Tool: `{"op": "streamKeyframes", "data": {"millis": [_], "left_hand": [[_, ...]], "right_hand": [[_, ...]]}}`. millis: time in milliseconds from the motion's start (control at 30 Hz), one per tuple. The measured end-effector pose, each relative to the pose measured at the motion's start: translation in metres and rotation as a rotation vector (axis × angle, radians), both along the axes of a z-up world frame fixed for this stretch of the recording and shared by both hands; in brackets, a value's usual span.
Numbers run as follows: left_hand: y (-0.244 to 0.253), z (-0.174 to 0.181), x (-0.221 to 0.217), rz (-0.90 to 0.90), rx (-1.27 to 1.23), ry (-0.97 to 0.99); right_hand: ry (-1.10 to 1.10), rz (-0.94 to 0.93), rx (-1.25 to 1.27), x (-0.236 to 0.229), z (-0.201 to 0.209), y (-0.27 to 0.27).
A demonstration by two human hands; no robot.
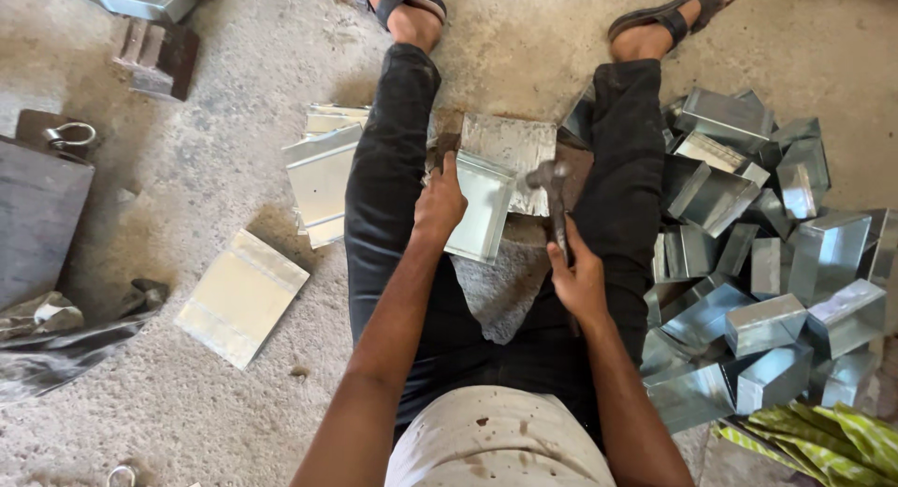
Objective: The person sits on the floor and uses a hammer to strike a small metal block placed on a stone. They repeatedly pick up the block, position it, and hit it with the hammer, occasionally adjusting its orientation.
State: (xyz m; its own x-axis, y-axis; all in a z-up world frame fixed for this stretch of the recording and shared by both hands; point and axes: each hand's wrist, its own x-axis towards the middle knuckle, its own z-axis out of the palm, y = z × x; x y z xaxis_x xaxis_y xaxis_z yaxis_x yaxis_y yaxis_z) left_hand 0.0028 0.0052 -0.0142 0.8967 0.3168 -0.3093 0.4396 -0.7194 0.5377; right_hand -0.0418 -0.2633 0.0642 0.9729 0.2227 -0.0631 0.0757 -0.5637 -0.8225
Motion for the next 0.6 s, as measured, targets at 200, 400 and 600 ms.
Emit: {"op": "streamKeyframes", "data": {"millis": [200, 400, 600], "left_hand": [[0.002, -0.039, -0.003, 0.044, 0.042, -0.246], [0.005, -0.04, -0.007, 0.077, -0.015, -0.174], [0.01, -0.008, -0.031, 0.164, -0.119, -0.292]], "right_hand": [[0.02, 0.036, 0.096, -0.003, -0.074, -0.018], [-0.106, 0.19, 0.413, 0.007, -0.107, -0.018], [0.272, -0.041, 0.304, 0.003, -0.081, -0.008]]}}
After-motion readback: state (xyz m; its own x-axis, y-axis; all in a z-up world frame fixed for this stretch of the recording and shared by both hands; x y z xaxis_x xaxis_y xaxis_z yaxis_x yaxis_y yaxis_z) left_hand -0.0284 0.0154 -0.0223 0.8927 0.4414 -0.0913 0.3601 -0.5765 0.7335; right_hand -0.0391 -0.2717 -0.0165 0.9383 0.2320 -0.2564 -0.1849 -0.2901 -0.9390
